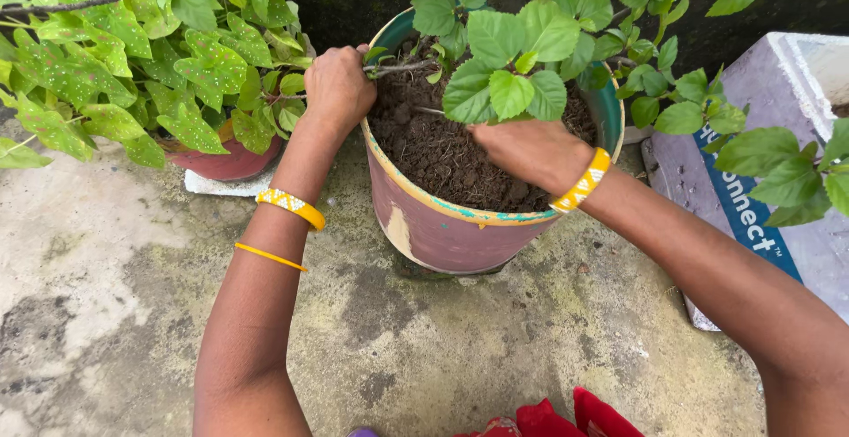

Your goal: The person loosens the soil in a potted plant by hand and using a tool, while holding the branches of the plant.

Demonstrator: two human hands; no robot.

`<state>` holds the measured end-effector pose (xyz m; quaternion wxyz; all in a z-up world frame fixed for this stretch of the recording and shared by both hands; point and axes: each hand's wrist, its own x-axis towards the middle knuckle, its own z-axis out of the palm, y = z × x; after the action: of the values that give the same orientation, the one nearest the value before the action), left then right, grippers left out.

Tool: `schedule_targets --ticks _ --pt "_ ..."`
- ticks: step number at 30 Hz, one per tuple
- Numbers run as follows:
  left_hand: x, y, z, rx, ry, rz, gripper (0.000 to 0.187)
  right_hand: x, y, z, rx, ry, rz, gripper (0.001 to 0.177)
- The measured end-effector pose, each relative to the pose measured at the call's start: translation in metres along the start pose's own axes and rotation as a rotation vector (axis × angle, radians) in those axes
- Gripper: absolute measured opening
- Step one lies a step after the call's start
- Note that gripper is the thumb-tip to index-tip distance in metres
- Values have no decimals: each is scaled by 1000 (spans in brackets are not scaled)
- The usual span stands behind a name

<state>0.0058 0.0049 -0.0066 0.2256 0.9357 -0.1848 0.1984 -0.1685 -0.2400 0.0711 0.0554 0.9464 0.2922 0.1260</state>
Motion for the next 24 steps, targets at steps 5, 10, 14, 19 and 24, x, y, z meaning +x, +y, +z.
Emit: schedule_targets --ticks 5,10,14,19,24 --pt "-2 2 -1 -10 29 7 42 -32 12 -11 -118 -256 158 14" --pt "-1 1 0 -15 42 24 41 -41 8 -37 -81 -241 299 38" --pt "-1 -2 3 -5 30 39 39 -49 -13 -37 -127 -113 222 39" --pt "-1 0 2 -14 39 43 41 10 -1 24 -15 97 61 14" --pt "1 0 0 -4 24 15 40 17 36 23 404 191 168 14"
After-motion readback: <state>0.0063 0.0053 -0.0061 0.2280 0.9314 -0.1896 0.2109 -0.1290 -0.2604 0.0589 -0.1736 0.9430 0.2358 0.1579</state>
